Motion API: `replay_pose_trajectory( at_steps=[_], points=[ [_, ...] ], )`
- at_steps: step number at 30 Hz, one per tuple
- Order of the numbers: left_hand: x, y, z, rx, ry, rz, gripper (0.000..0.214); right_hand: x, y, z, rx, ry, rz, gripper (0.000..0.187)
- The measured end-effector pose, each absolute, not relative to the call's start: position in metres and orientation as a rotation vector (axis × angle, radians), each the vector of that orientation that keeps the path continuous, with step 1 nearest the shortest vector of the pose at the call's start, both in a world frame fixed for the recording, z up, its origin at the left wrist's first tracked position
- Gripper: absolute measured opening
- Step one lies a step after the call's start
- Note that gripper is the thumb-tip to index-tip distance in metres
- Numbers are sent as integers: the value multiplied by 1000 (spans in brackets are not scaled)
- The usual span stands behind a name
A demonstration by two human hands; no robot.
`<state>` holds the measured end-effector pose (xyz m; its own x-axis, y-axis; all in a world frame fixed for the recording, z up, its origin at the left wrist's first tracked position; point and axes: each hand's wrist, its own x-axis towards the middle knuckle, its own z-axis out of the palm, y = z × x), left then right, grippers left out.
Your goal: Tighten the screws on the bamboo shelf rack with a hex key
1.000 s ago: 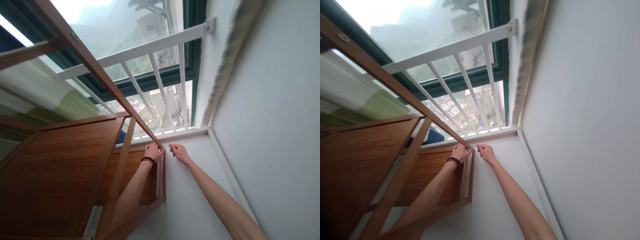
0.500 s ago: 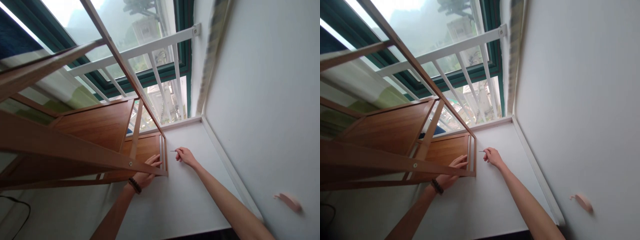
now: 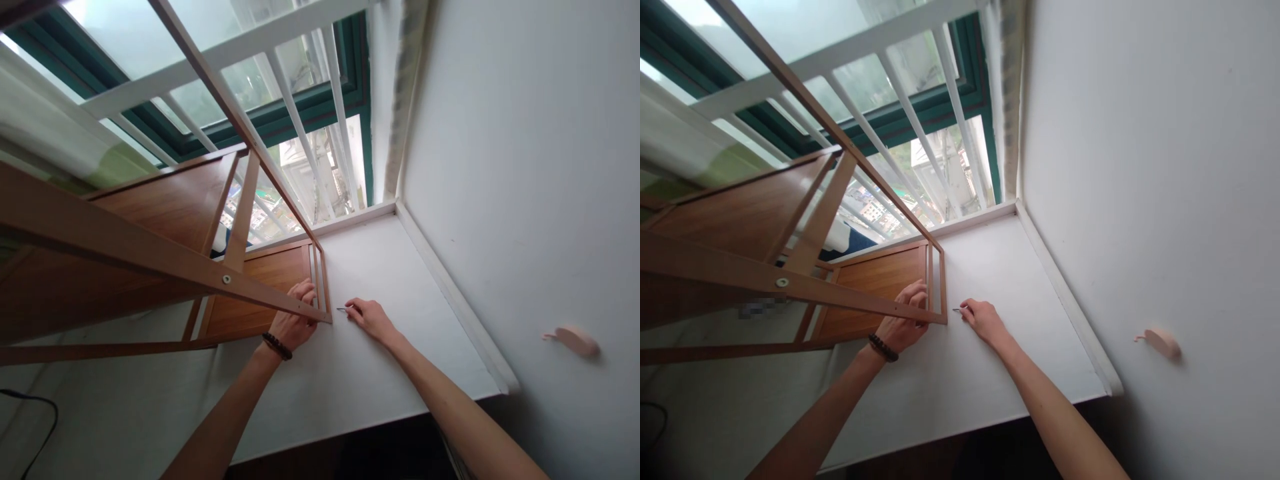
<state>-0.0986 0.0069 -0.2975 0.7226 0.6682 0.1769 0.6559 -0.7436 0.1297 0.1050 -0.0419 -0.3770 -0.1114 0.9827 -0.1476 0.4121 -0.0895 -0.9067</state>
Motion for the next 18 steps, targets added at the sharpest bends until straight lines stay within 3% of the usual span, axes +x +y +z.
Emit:
replay_pose_trajectory(
  at_steps=[5,10,18],
  points=[
    [-95,19,-288,2979,831,61,60,99,-52,-374,-1602,-1665,1131,19],
    [-88,25,-290,2971,735,26,37,94,-54,-375,-1679,-1686,1084,20],
    [-86,31,-295,2929,679,2,25,105,-51,-373,-1529,-1602,1228,30]
  ],
)
